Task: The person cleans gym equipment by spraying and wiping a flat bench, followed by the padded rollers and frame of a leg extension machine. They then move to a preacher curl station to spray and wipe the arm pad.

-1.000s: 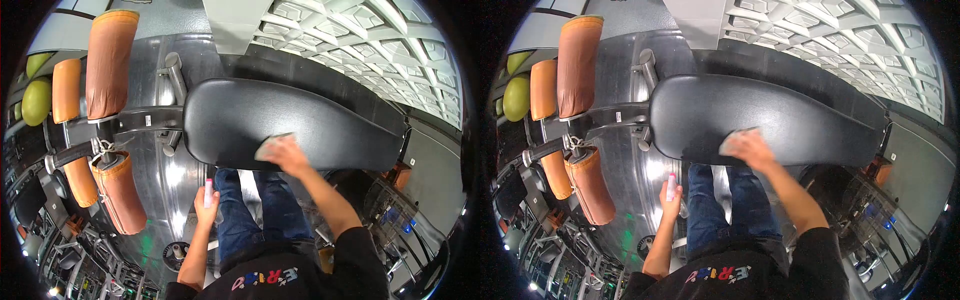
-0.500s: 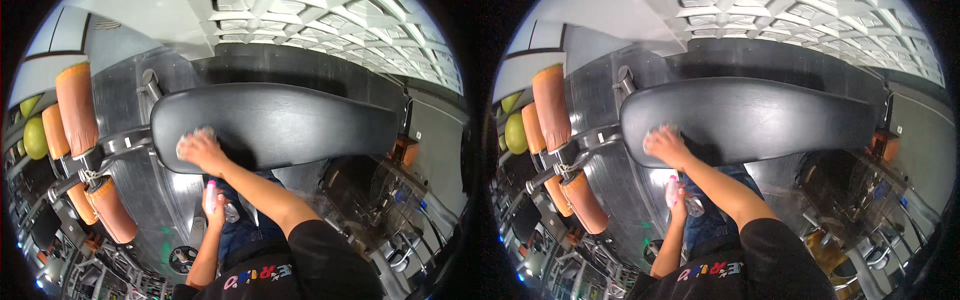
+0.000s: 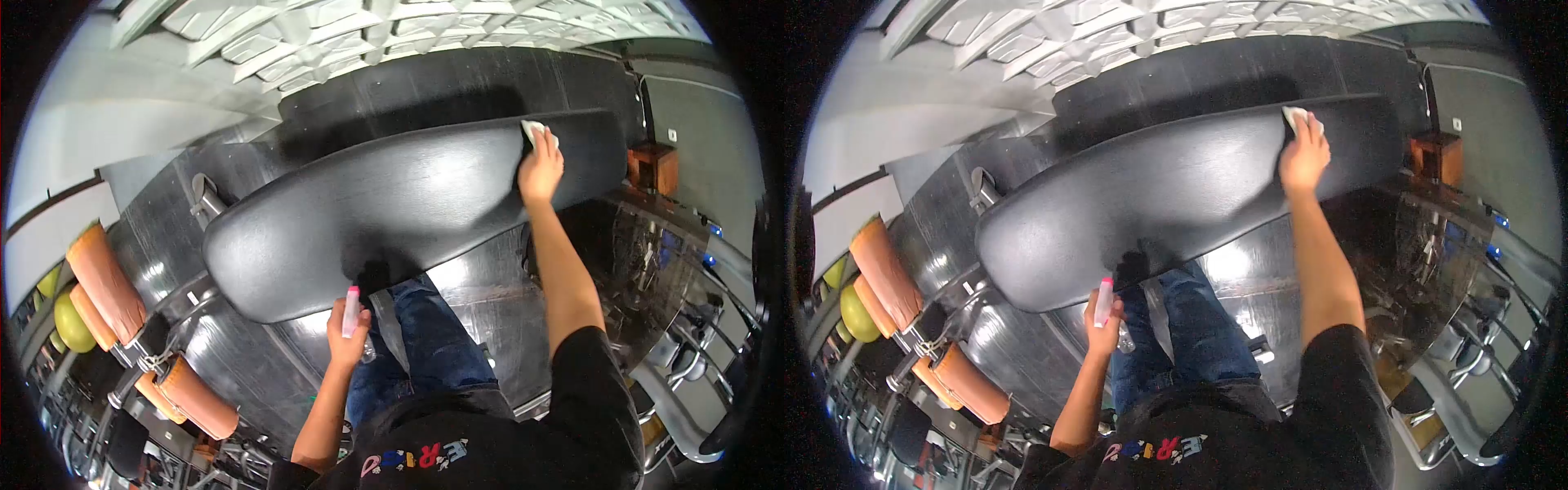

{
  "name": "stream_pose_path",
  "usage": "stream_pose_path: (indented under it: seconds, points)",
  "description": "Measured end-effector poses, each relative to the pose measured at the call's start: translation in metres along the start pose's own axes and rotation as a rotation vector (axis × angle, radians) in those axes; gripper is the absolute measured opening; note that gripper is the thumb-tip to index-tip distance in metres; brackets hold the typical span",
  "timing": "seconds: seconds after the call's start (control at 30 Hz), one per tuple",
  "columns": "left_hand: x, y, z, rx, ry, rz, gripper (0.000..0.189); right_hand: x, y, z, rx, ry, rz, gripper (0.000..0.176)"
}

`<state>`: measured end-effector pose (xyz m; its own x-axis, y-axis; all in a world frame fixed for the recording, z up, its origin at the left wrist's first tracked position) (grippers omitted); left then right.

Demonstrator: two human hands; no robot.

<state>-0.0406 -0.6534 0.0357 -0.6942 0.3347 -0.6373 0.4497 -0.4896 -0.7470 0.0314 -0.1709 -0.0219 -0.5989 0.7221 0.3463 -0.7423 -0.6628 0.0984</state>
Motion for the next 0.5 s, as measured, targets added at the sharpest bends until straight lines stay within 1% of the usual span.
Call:
stream_pose_path:
  seconds: [0.03, 0.07, 0.1, 0.13, 0.17, 0.2, 0.23, 0.27, 0.3, 0.33, 0.37, 0.4, 0.43, 0.47, 0.5]
  points:
    - [0.004, -0.005, -0.01, 0.05, 0.059, -0.002, 0.03, 0.003, 0.026, -0.003, -0.076, -0.024, -0.131, 0.046]
    - [0.006, -0.009, -0.022, -0.003, 0.074, -0.01, 0.032, -0.001, 0.054, -0.009, -0.019, -0.003, -0.095, 0.042]
    - [0.006, -0.017, -0.033, 0.011, 0.092, -0.014, 0.032, -0.005, 0.086, -0.015, 0.036, 0.017, -0.062, 0.038]
    - [0.006, -0.026, -0.043, -0.123, 0.048, -0.006, 0.029, -0.026, 0.124, -0.036, 0.231, -0.081, -0.006, 0.035]
    - [0.007, -0.032, -0.05, -0.262, -0.005, 0.004, 0.026, -0.034, 0.173, -0.019, 0.308, 0.236, 0.099, 0.036]
    - [0.007, -0.019, -0.051, -0.254, -0.019, -0.014, 0.03, -0.06, 0.215, -0.004, 0.392, 0.147, 0.184, 0.034]
    - [0.003, -0.013, -0.052, -0.24, -0.016, -0.015, 0.03, -0.092, 0.248, 0.005, 0.489, 0.25, 0.256, 0.034]
    - [0.0, -0.009, -0.049, -0.285, -0.062, 0.028, 0.032, -0.129, 0.261, 0.013, 0.617, 0.283, 0.411, 0.035]
    - [-0.003, -0.006, -0.045, -0.331, -0.11, 0.071, 0.034, -0.156, 0.27, 0.019, 0.743, 0.313, 0.57, 0.036]
    - [-0.006, -0.006, -0.037, -0.274, -0.07, 0.046, 0.038, -0.162, 0.265, 0.027, 0.746, 0.307, 0.557, 0.036]
    - [-0.01, -0.004, -0.029, -0.264, -0.069, 0.043, 0.038, -0.17, 0.249, 0.035, 0.713, 0.383, 0.623, 0.037]
    - [-0.015, -0.002, -0.022, -0.223, -0.062, 0.077, 0.038, -0.175, 0.229, 0.041, 0.678, 0.461, 0.696, 0.037]
    - [-0.018, 0.001, -0.017, -0.186, -0.056, 0.113, 0.037, -0.163, 0.199, 0.05, 0.741, 0.464, 0.702, 0.037]
    - [-0.021, 0.001, -0.014, -0.193, -0.05, 0.109, 0.034, -0.158, 0.171, 0.058, 0.52, 0.41, 0.797, 0.039]
    - [-0.022, 0.0, -0.011, -0.199, -0.049, 0.112, 0.034, -0.164, 0.133, 0.047, 0.478, 0.353, 0.77, 0.04]
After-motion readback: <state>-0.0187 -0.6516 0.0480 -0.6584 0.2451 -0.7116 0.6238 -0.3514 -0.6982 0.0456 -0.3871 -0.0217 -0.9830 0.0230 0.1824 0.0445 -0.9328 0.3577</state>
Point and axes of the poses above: each hand's wrist, its own x-axis towards the middle knuckle, its own z-axis out of the back of the hand, y = z × x, the point moved 2 cm from there along x, towards the middle knuckle, and after that the axes turned 4 degrees about -y, right-handed, at the moved point
